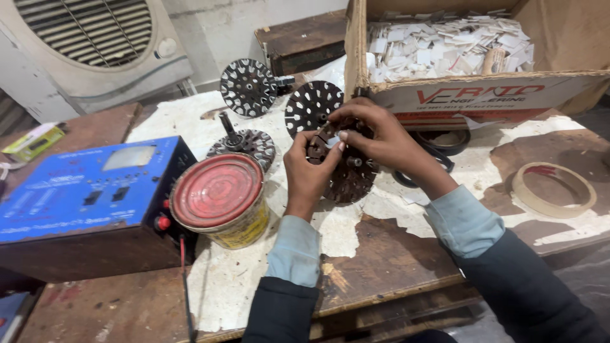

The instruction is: The person picks small white paper pieces from a cardboard box and presses them one at a time into the slots of perforated metal discs on the workbench, filling the holes of each disc by hand.

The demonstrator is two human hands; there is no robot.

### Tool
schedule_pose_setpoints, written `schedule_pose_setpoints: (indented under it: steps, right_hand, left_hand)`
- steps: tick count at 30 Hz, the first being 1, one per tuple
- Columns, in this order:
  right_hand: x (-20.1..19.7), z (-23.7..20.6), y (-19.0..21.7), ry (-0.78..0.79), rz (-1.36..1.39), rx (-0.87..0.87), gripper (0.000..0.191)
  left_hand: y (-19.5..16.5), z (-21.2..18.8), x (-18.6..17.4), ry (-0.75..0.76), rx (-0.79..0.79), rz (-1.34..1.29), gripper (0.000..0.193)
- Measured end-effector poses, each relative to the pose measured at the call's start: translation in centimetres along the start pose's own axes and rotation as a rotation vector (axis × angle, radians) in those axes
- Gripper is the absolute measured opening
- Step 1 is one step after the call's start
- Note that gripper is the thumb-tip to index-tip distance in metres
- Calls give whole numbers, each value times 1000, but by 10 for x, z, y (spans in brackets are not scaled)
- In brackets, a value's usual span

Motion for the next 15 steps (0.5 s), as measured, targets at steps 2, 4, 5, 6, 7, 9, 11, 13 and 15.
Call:
schedule_pose_setpoints:
  steps: [2, 4, 5, 6, 7, 9, 11, 13, 15]
  right_hand:
    - [-1, 1, 4, -54, 61, -96, 36]
    - [0, 0, 3, -41, 93, -157, 39]
    - [3, 0, 1, -4, 100, -172, 40]
    - [6, 0, -1, 32, 110, -188, 41]
    - [8, 2, -9, 60, 103, -135, 43]
    - [11, 3, -24, 120, 91, -25, 45]
    - [10, 4, -31, 118, 82, 12, 46]
    - [11, 6, -32, 110, 84, 20, 46]
    - [12, 7, -28, 96, 96, 3, 45]
  left_hand:
    - [2, 1, 0, 4, -14, -1, 35]
    - [5, 2, 1, 0, -29, 0, 35]
    - [6, 3, 1, -6, -34, 7, 35]
    - [7, 3, 1, -11, -37, 17, 36]
    - [7, 4, 1, -9, -29, 5, 36]
    - [7, 2, 2, -6, -18, -16, 36]
    - [9, 2, 3, 4, -45, -30, 36]
    - [9, 2, 3, 9, -49, -39, 35]
    - [8, 3, 3, 12, -35, -46, 34]
Point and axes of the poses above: each hand's wrist, its own z-axis towards the middle knuckle, its own x-axis out of the palm, y = z × x, the point moved 9 cm from there along z, towards the middle knuckle, and after that the axes turned 8 degrees about -y, right-handed, at the moved point
